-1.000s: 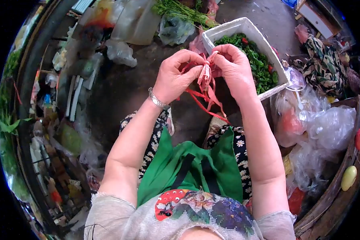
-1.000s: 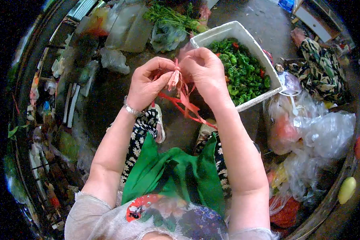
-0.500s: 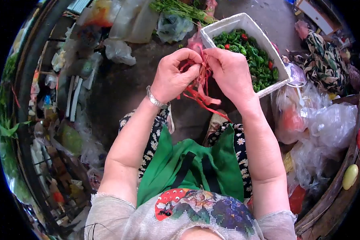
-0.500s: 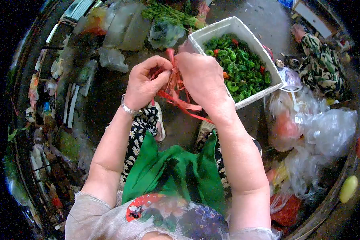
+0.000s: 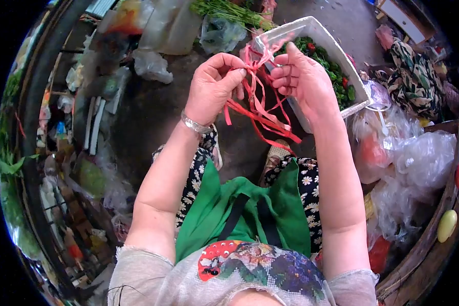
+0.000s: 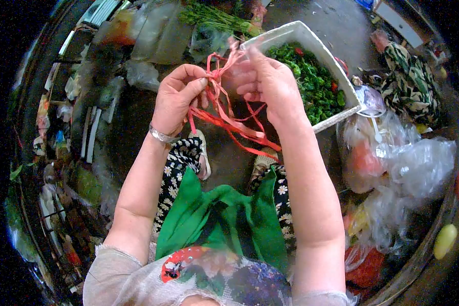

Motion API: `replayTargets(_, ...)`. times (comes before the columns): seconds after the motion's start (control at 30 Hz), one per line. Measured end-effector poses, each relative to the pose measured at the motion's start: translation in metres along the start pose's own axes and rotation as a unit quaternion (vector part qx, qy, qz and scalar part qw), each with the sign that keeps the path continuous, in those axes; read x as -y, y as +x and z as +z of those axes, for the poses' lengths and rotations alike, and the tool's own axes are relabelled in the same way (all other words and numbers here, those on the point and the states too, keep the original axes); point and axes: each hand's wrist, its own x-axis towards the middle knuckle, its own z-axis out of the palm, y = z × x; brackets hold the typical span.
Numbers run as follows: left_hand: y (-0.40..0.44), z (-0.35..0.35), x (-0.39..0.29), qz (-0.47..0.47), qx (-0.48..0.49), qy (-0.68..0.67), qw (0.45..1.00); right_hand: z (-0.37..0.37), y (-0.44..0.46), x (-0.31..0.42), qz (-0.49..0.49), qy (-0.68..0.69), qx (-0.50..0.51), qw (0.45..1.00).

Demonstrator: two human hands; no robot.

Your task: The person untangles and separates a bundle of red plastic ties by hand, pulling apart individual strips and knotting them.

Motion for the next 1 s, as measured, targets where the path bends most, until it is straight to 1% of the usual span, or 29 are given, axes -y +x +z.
replayTargets(0.03,0.000,-0.001,0.001,-0.001,-0.001,0.000,1.000,0.002,0.000,0.000,-0.007,-0.037,-0.006,0.999)
replayTargets(0.07,0.001,-0.002,0.003,-0.003,-0.006,-0.005,1.000,0.007,-0.001,0.000,-0.033,-0.088,0.013,0.995)
replayTargets(0.1,0.002,-0.002,0.003,-0.005,-0.009,-0.011,1.000,0.009,-0.003,-0.004,-0.065,-0.097,0.051,0.992)
replayTargets(0.17,0.001,-0.002,0.003,-0.005,0.001,-0.007,1.000,0.016,-0.005,-0.009,-0.069,-0.111,0.073,0.989)
replayTargets(0.2,0.001,-0.001,0.003,-0.006,0.012,-0.002,1.000,0.021,-0.009,-0.007,-0.040,-0.081,0.065,0.994)
replayTargets(0.3,0.000,0.000,0.004,-0.016,0.013,-0.012,1.000,0.020,-0.007,-0.008,-0.041,-0.053,0.082,0.994)
replayTargets(0.37,0.000,0.003,0.002,-0.009,0.010,0.012,1.000,0.019,-0.007,-0.009,-0.053,-0.071,0.073,0.993)
replayTargets(0.43,0.001,0.003,0.002,-0.002,0.007,0.037,0.999,0.020,-0.008,-0.012,-0.081,-0.126,0.063,0.987)
replayTargets(0.5,0.003,-0.002,0.004,-0.018,0.002,0.065,0.998,0.021,-0.009,-0.011,-0.082,-0.141,0.054,0.985)
replayTargets(0.6,0.002,0.000,0.007,-0.003,0.016,0.037,0.999,0.023,-0.005,-0.018,-0.101,-0.138,0.021,0.985)
replayTargets(0.63,0.002,0.001,0.006,-0.004,0.016,0.037,0.999,0.022,-0.005,-0.017,-0.101,-0.137,0.020,0.985)
replayTargets(0.7,-0.001,0.005,0.002,0.056,0.005,0.109,0.992,0.023,-0.008,-0.014,-0.049,-0.177,-0.016,0.983)
replayTargets(0.73,-0.002,0.008,0.003,0.056,0.007,0.110,0.992,0.022,-0.009,-0.014,-0.057,-0.181,-0.033,0.981)
replayTargets(0.77,-0.004,0.010,0.004,0.073,0.002,0.121,0.990,0.023,-0.010,-0.013,-0.057,-0.180,-0.034,0.981)
replayTargets(0.8,-0.004,0.012,0.005,0.091,-0.004,0.132,0.987,0.024,-0.011,-0.012,-0.049,-0.140,-0.028,0.988)
replayTargets(0.83,-0.004,0.011,0.004,0.090,-0.004,0.132,0.987,0.025,-0.012,-0.011,-0.040,-0.101,-0.020,0.994)
replayTargets(0.87,-0.003,0.011,0.002,0.074,-0.013,0.102,0.992,0.022,-0.007,-0.016,-0.078,-0.119,-0.030,0.989)
replayTargets(0.9,-0.003,0.010,0.000,0.059,-0.022,0.072,0.995,0.020,-0.002,-0.020,-0.079,-0.119,-0.029,0.989)
replayTargets(0.97,-0.004,0.012,-0.003,0.064,-0.023,0.089,0.994,0.019,0.006,-0.023,-0.135,-0.126,-0.085,0.979)
replayTargets(1.0,-0.006,0.015,-0.005,0.073,-0.028,0.090,0.993,0.021,0.002,-0.015,-0.106,-0.082,-0.095,0.986)
